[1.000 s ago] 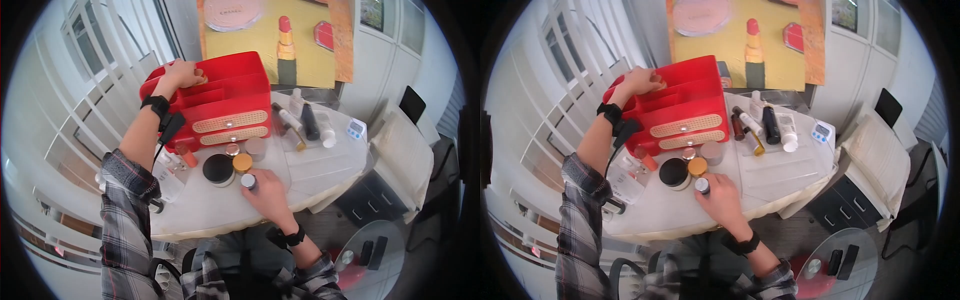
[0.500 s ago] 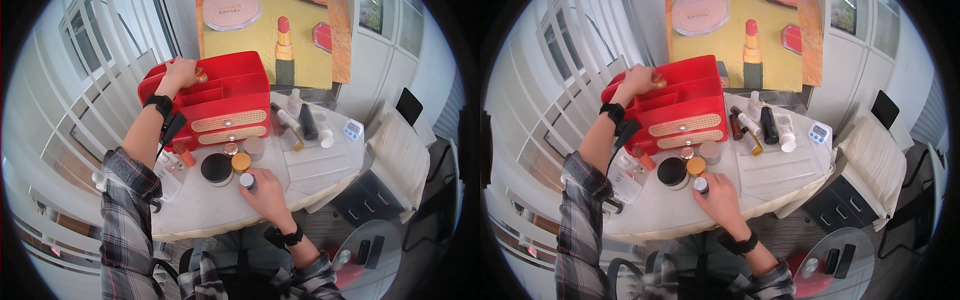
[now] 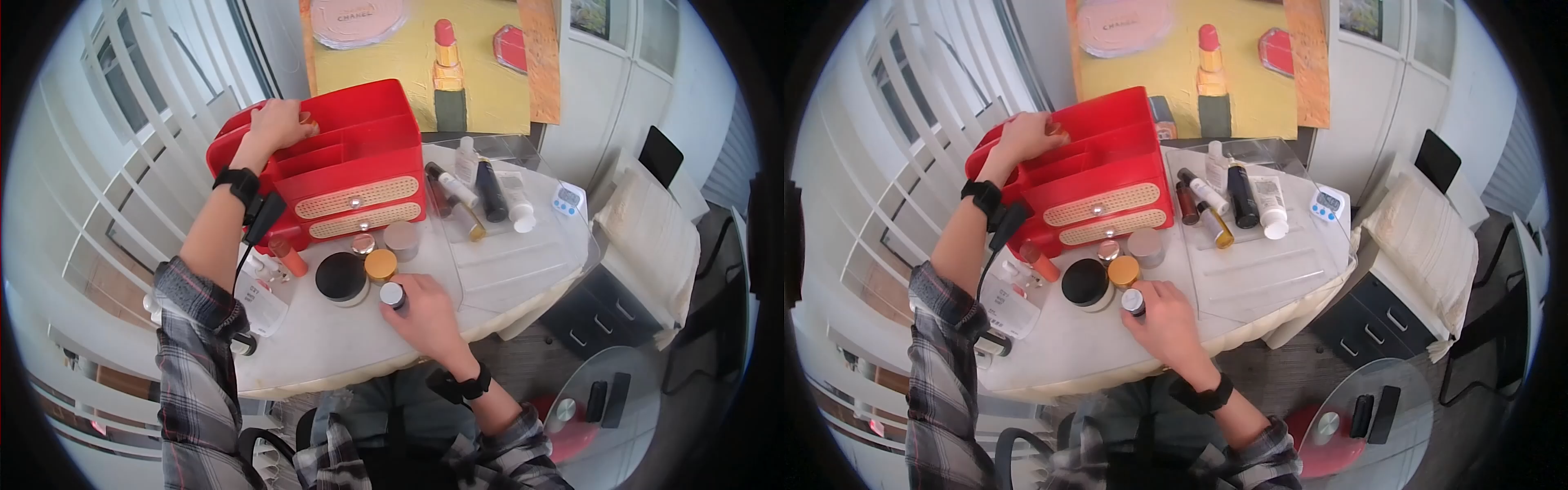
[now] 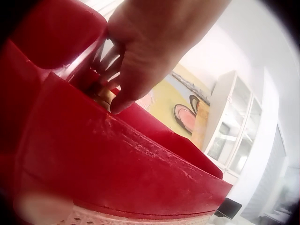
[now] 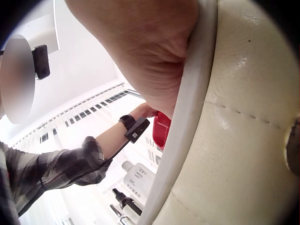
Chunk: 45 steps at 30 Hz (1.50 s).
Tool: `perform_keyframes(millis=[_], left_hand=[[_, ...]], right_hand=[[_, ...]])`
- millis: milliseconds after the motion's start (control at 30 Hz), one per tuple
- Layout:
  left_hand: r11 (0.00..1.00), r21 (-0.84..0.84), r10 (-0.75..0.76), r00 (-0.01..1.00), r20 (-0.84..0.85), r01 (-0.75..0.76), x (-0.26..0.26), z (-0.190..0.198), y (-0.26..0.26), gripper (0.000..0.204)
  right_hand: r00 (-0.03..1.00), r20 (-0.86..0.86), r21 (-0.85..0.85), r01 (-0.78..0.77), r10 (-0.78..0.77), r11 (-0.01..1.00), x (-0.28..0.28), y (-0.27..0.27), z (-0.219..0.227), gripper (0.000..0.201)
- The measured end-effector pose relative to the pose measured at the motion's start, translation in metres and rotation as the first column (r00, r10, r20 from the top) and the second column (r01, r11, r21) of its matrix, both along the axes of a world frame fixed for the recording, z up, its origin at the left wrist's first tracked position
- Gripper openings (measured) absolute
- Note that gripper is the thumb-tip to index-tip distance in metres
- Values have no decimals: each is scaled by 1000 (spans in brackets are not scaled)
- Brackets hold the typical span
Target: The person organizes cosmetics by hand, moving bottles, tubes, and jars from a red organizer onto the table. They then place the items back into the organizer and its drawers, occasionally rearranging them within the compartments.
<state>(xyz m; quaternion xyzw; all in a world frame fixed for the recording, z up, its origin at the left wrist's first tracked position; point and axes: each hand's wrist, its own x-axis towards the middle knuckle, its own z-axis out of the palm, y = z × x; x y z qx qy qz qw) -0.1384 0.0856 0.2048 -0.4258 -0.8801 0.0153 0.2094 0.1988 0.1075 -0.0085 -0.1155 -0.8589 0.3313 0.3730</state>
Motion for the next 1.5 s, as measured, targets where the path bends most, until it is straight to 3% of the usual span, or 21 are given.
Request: perform_keyframes(millis=[133, 200, 233, 300, 467, 533, 667, 733, 967, 1300, 1367, 1500], left_hand=[[999, 26, 31, 998, 56, -33, 14, 5, 6, 48], [978, 159, -120, 988, -95, 134, 24, 7, 15, 44], [978, 157, -124, 988, -94, 138, 33, 6, 20, 44], [830, 339, -364, 891, -271, 443, 62, 1, 36, 41], [659, 418, -675, 737, -40, 626, 143, -19, 92, 52], [709, 391, -684, 708, 175, 587, 166, -27, 114, 62], [778, 335, -622, 725, 296, 531, 175, -62, 156, 75], [830, 226, -558, 762, 329, 510, 164, -84, 182, 84], [816, 160, -573, 740, 351, 556, 144, -112, 199, 55], [804, 223, -594, 726, 347, 552, 154, -92, 175, 39], [719, 265, -692, 701, 175, 643, 157, -83, 167, 37], [672, 382, -727, 662, 179, 635, 174, -42, 148, 36]], right_hand=[[1000, 0, -11, 15, -15, 1000, -1, 0, -3, 36], [1000, -4, 0, 1, -1, 1000, -2, 1, -4, 36], [1000, -3, -2, 5, -5, 1000, -1, 2, -5, 36], [1000, 4, -4, -5, 5, 1000, -2, 2, -4, 36], [1000, -21, -2, 11, -11, 1000, -3, 1, -6, 34], [1000, -20, 3, 20, -20, 1000, -3, 2, -7, 36], [1000, -19, -1, 12, -12, 1000, -3, 2, -8, 32], [1000, -13, -1, 12, -12, 1000, -3, 2, -8, 31], [998, -64, -47, 11, -14, 999, -2, 2, -7, 35], [998, -55, -57, 8, -11, 998, -3, 2, -6, 36], [999, -47, -58, 12, -14, 998, -3, 2, -8, 35], [1000, -4, -86, -7, 7, 996, -3, 1, -5, 27]])
